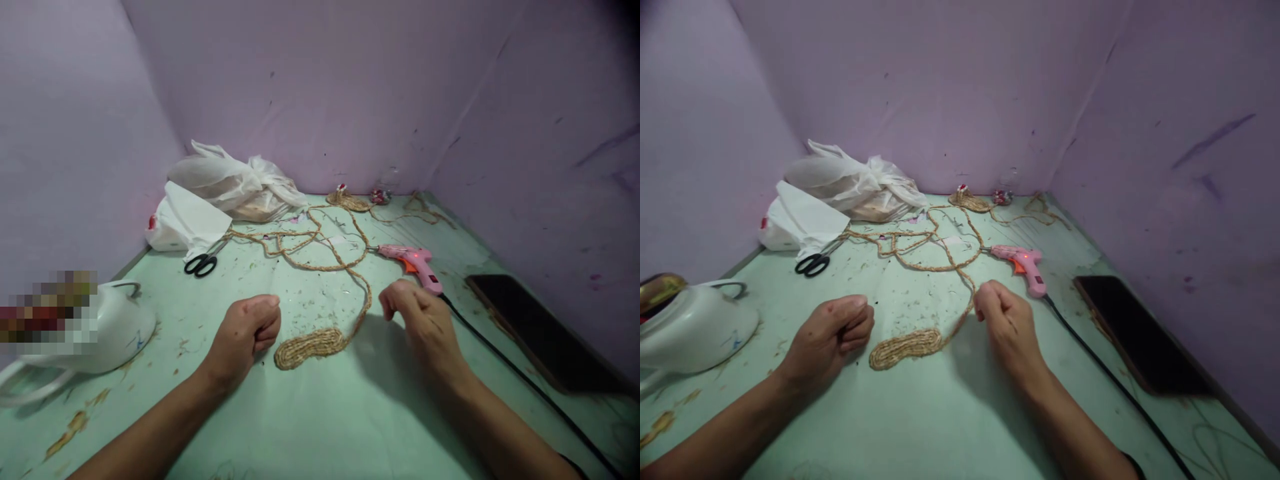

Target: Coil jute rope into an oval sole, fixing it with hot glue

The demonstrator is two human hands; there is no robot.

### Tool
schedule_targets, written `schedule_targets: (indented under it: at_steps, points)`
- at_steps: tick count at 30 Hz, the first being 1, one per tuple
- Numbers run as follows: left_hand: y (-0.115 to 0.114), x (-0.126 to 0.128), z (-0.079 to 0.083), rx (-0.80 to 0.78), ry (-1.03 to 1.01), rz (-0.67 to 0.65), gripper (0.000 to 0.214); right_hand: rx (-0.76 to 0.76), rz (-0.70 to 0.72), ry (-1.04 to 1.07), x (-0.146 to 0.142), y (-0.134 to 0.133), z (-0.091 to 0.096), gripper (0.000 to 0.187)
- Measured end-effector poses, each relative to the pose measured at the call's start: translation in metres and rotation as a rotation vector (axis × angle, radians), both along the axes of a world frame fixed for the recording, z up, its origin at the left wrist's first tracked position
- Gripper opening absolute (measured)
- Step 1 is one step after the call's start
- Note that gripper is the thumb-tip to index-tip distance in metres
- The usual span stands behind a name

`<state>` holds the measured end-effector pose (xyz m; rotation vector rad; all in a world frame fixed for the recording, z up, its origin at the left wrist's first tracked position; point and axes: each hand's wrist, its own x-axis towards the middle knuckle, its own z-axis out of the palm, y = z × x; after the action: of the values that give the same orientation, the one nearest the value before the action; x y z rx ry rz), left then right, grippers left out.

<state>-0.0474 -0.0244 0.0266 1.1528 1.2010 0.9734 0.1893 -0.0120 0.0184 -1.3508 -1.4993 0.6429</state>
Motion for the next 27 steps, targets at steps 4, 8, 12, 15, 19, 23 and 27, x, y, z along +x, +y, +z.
schedule_targets:
  at_steps: [4,8,12,15,19,23,27]
  points:
    - [-0.006,0.005,-0.007,0.35,0.572,-0.076,0.027,-0.083,-0.323,-0.264,0.039,0.021,0.003,0.031]
    - [-0.013,0.014,-0.01,0.552,0.968,-0.262,0.017,-0.264,-0.415,-0.601,0.069,0.035,-0.001,0.037]
    - [-0.014,0.023,-0.006,0.493,1.147,-0.405,0.015,-0.481,-0.387,-0.663,0.073,0.039,-0.005,0.047]
    - [-0.012,0.03,-0.003,0.489,1.235,-0.407,0.015,-0.54,-0.397,-0.594,0.072,0.042,-0.005,0.045]
    - [-0.01,0.03,0.001,0.482,1.289,-0.435,0.018,-0.538,-0.396,-0.479,0.075,0.055,-0.006,0.031]
    - [-0.012,0.022,0.006,0.506,1.303,-0.466,0.021,-0.574,-0.321,-0.206,0.074,0.066,-0.003,0.007]
    - [-0.019,0.024,0.006,0.639,1.412,-0.456,0.031,-0.534,-0.163,0.127,0.064,0.055,0.006,0.009]
